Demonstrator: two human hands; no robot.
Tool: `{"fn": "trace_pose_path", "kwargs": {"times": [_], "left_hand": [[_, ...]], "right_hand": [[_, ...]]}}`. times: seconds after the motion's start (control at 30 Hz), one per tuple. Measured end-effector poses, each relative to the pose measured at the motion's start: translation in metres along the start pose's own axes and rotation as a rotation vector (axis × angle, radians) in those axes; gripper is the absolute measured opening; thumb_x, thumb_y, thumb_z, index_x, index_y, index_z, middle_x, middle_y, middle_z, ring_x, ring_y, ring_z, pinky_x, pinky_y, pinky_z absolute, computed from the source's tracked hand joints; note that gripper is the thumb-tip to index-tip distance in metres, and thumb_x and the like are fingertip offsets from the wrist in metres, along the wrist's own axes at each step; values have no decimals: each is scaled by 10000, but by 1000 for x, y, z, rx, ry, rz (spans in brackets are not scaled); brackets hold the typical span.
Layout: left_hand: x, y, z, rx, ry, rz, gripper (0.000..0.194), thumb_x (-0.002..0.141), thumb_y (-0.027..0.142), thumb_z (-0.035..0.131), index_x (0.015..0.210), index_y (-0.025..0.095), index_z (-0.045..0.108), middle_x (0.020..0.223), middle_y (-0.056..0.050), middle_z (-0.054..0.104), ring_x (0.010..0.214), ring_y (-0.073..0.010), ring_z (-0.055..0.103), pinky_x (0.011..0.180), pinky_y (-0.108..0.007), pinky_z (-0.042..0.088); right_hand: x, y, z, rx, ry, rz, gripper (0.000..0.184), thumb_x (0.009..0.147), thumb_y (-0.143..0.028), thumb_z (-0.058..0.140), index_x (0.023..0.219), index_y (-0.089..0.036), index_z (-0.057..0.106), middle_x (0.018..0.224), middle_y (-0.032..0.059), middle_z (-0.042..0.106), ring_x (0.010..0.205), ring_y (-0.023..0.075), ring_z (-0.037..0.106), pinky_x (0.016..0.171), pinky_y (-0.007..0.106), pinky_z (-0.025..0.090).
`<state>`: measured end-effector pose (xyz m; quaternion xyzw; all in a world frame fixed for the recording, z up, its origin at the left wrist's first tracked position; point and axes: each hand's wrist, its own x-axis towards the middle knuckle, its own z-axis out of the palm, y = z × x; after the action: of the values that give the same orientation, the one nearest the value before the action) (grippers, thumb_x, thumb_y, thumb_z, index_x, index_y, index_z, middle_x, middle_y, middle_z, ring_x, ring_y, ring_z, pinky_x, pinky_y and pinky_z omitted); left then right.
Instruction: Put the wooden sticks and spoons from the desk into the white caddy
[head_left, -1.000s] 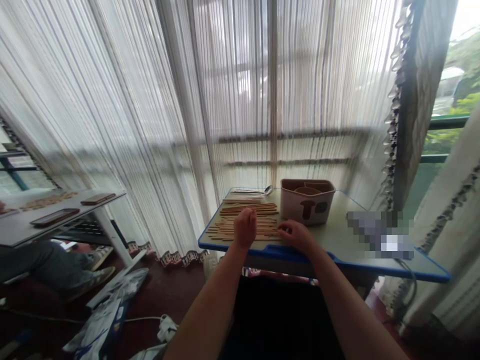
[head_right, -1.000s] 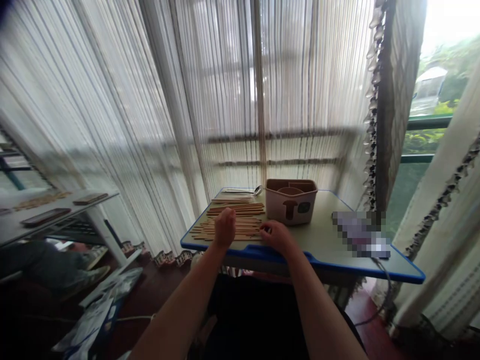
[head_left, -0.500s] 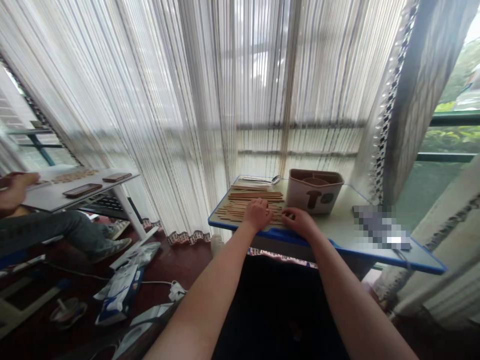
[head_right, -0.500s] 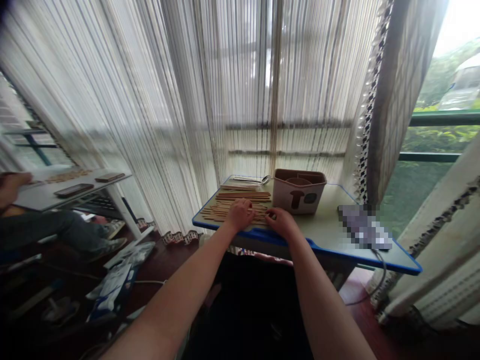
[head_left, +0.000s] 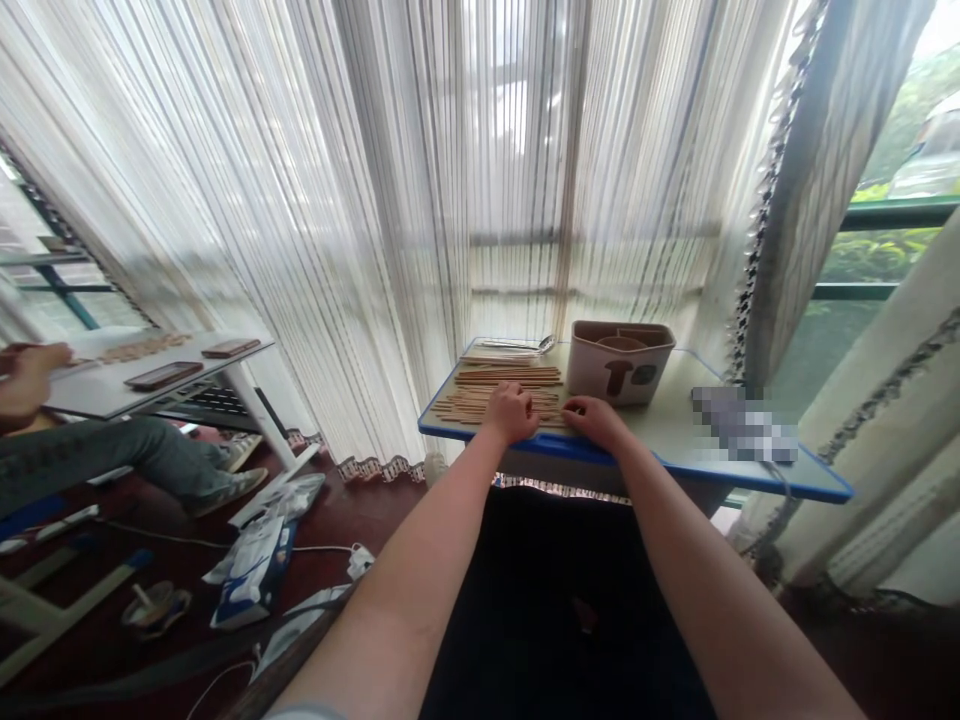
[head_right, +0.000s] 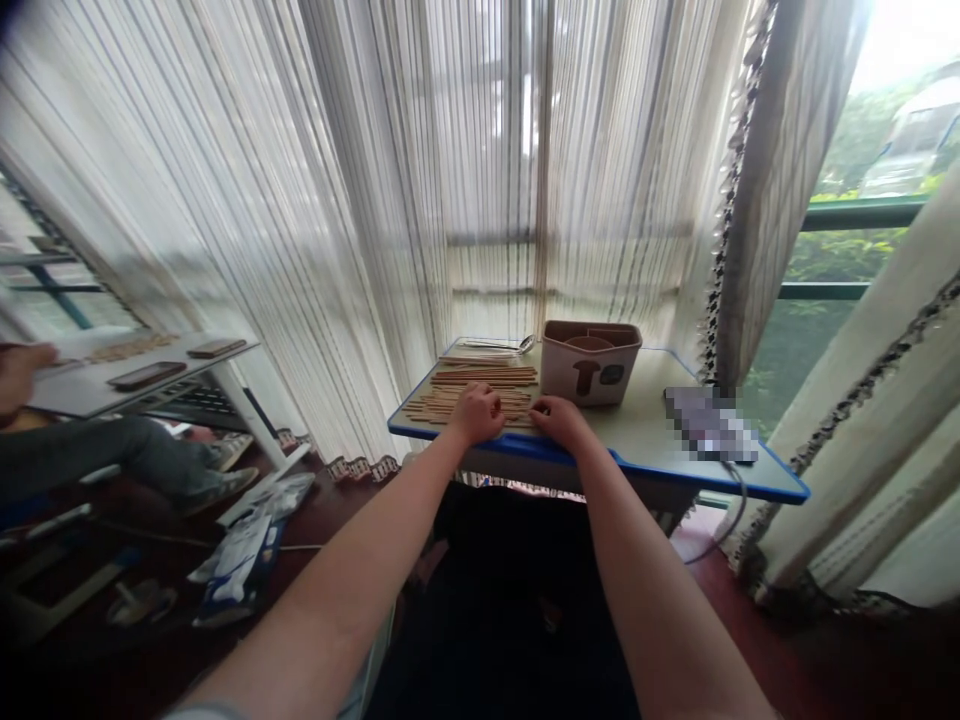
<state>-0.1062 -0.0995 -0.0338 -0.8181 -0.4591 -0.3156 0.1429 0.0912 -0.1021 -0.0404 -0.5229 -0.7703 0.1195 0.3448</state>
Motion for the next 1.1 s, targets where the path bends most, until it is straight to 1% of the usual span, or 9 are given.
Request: {"fn": "trace_pose_path", "kwargs": {"times": [0.1, 0.2, 0.27, 0.37, 0.47, 0.67, 0.8, 0.93, 1.1], "left_hand": [[1, -1, 1, 39, -9, -10, 119, 697, 253, 566, 769, 176, 621, 833, -70, 575, 886, -223, 484, 825, -361, 397], [1, -1, 1, 61, -25, -22, 129, 756, 235, 509, 805, 179, 614, 839, -64, 585, 873, -208, 489, 815, -345, 382], [1, -1, 0, 74, -40, -58, 153, 793, 246, 477, 804, 182, 615, 857, -64, 588, 883, -203, 489, 813, -339, 367], [1, 0, -1, 90, -35, -143, 190, 830, 263, 446, 840, 193, 622, 905, -63, 589, 920, -203, 480, 811, -341, 339], [2, 1, -2, 96, -38, -200, 239, 862, 263, 405, 849, 205, 637, 906, -65, 595, 934, -206, 472, 809, -357, 300], [3, 3, -2, 98, -43, -173, 260, 868, 278, 405, 792, 221, 646, 879, -56, 604, 919, -207, 459, 777, -372, 252], [4, 4, -2, 109, -31, -186, 226, 859, 257, 426, 806, 221, 643, 870, -55, 606, 919, -206, 457, 767, -364, 247], [5, 6, -2, 126, 20, -185, 193, 850, 262, 452, 804, 218, 634, 841, -56, 604, 909, -208, 458, 771, -363, 251], [6, 7, -5, 135, 95, -153, 148, 841, 232, 475, 813, 239, 619, 817, -34, 604, 887, -203, 477, 766, -359, 269]], "right_hand": [[0, 1, -4, 123, 35, 24, 285, 753, -378, 505, 810, -139, 650, 779, 60, 659, 714, 156, 570, 676, 253, 405], [1, 6, -5, 188, 117, 95, 351, 762, -421, 477, 858, -123, 634, 748, 68, 649, 676, 158, 561, 637, 257, 409], [3, 11, -3, 183, 180, 128, 355, 760, -420, 467, 869, -124, 629, 757, 72, 646, 683, 165, 562, 640, 264, 412], [7, 18, 0, 143, 269, 129, 329, 754, -397, 458, 863, -137, 628, 818, 86, 648, 757, 184, 571, 695, 282, 416], [8, 21, 1, 128, 326, 141, 326, 759, -389, 440, 878, -144, 620, 850, 96, 643, 785, 194, 571, 713, 296, 415], [4, 18, -3, 190, 330, 194, 328, 765, -387, 425, 881, -134, 598, 711, 69, 631, 565, 151, 557, 571, 268, 417], [2, 16, -4, 223, 336, 202, 323, 762, -403, 435, 872, -142, 589, 735, 63, 630, 568, 143, 559, 561, 258, 422], [1, 17, -4, 278, 328, 177, 343, 758, -438, 453, 901, -157, 588, 758, 53, 624, 599, 150, 563, 584, 269, 439], [1, 22, -2, 320, 455, 151, 449, 742, -445, 487, 1068, -140, 532, 839, 66, 606, 696, 176, 573, 668, 309, 461]]}}
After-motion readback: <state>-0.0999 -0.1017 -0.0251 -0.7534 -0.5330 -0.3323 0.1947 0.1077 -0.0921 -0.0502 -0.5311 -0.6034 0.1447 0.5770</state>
